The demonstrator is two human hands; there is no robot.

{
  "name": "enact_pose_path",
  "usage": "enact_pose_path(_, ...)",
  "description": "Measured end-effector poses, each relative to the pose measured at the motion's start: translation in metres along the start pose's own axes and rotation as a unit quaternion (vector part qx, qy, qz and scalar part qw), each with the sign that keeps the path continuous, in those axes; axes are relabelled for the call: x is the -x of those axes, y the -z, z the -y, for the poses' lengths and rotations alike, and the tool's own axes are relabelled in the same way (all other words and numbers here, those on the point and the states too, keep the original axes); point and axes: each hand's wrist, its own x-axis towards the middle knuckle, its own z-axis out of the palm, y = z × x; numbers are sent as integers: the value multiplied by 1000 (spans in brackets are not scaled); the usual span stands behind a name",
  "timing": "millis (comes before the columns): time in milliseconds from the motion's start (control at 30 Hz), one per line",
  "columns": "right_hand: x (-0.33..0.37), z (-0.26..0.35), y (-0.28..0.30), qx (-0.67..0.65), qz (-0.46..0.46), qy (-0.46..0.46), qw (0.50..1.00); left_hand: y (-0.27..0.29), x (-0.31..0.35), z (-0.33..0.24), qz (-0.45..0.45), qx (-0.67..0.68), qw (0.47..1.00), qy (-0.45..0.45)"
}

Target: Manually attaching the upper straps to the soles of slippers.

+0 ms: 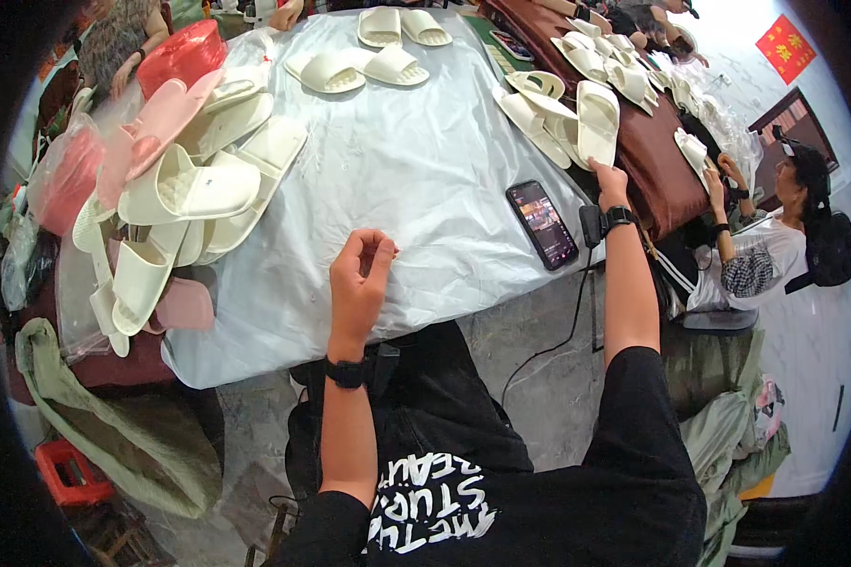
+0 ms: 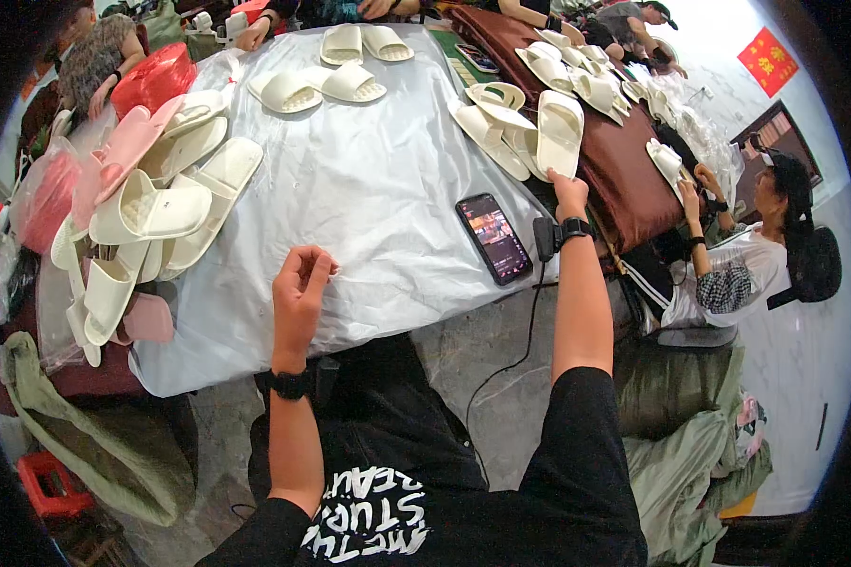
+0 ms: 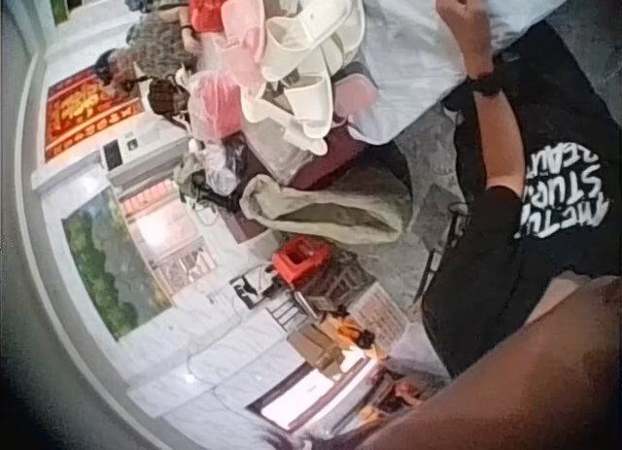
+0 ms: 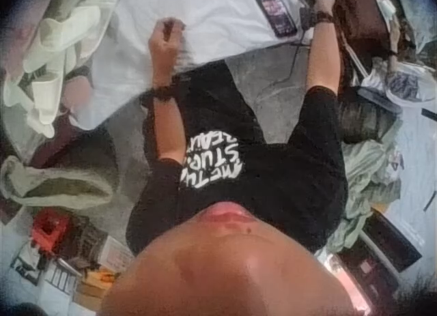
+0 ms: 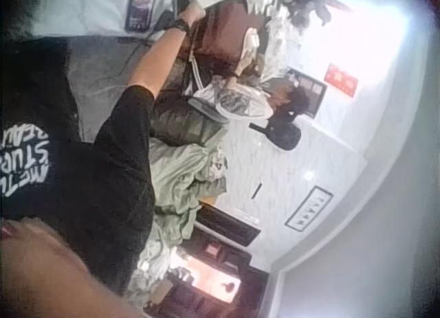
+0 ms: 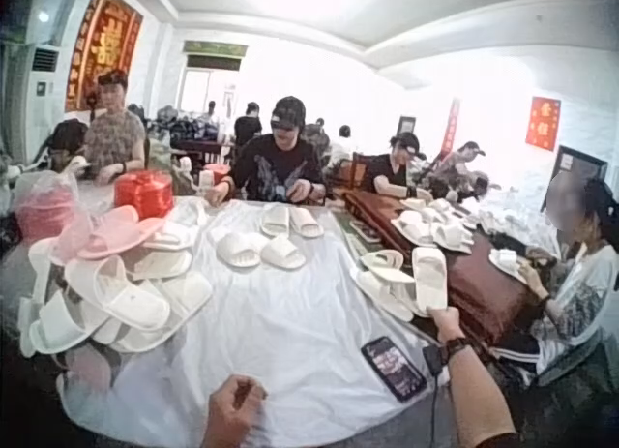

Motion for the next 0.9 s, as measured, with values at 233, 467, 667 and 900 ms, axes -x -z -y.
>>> enact_pose_path(233,30,42,10,-272,47,-139,951,6,3,-2,0,-4,1000,9)
enact_pose_path(467,20,55,46,-386,32,-115,915,7,3,-2,6,-6,1000,20)
enact_pose_path(667,25,99,64,-404,76,-49,910,6,2,-1,10,-11,1000,10)
enact_pose_path(900,62,166,62,-444,108,98,884,7,3,2,-8,-20,1000,-6)
